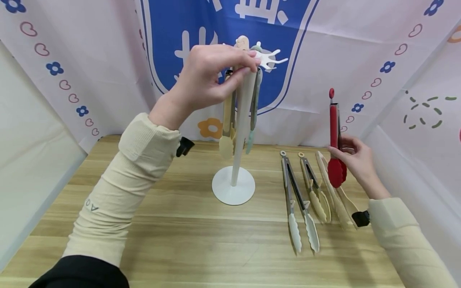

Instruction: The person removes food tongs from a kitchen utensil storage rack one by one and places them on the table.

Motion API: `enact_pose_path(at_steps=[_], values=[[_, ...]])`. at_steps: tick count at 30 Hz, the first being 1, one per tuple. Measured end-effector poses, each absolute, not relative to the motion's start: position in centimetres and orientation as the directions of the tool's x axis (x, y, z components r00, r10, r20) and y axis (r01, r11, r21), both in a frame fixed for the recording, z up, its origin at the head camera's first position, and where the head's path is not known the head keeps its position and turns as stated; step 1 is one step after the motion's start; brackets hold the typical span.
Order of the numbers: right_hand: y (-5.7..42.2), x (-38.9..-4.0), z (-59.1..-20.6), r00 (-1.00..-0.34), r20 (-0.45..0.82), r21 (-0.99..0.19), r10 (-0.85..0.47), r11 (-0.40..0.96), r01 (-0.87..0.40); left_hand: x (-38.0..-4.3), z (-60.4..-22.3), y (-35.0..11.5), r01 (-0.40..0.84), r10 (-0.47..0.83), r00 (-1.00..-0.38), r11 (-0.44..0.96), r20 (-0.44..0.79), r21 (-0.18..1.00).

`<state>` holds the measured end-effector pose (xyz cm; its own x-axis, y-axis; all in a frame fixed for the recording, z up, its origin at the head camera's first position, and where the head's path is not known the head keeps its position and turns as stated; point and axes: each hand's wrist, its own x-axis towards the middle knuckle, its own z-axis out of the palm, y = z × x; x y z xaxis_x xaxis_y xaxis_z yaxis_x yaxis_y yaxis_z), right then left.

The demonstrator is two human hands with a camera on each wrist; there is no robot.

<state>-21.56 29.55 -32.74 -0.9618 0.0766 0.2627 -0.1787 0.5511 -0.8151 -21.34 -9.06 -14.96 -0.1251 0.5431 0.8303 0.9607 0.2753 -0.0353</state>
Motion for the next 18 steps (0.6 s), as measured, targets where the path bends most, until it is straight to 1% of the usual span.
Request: enact_pose_path(at_steps=[7,18], values=[[31.2,-21.1,-32.9,-0.963,0.249,-0.787,0.105,0.601,-0.138,-21.3,-15.0,-9.1,0.959,0.546,-0.133,0.281,0.827,-0.031],[33.4,-20.8,-33.2,-0.956,0.239,-0.735,0.172,0.676,-0.063,-21.4,-15.0,-9.1,0.962,0.543,-0.125,0.272,0.830,-0.033]])
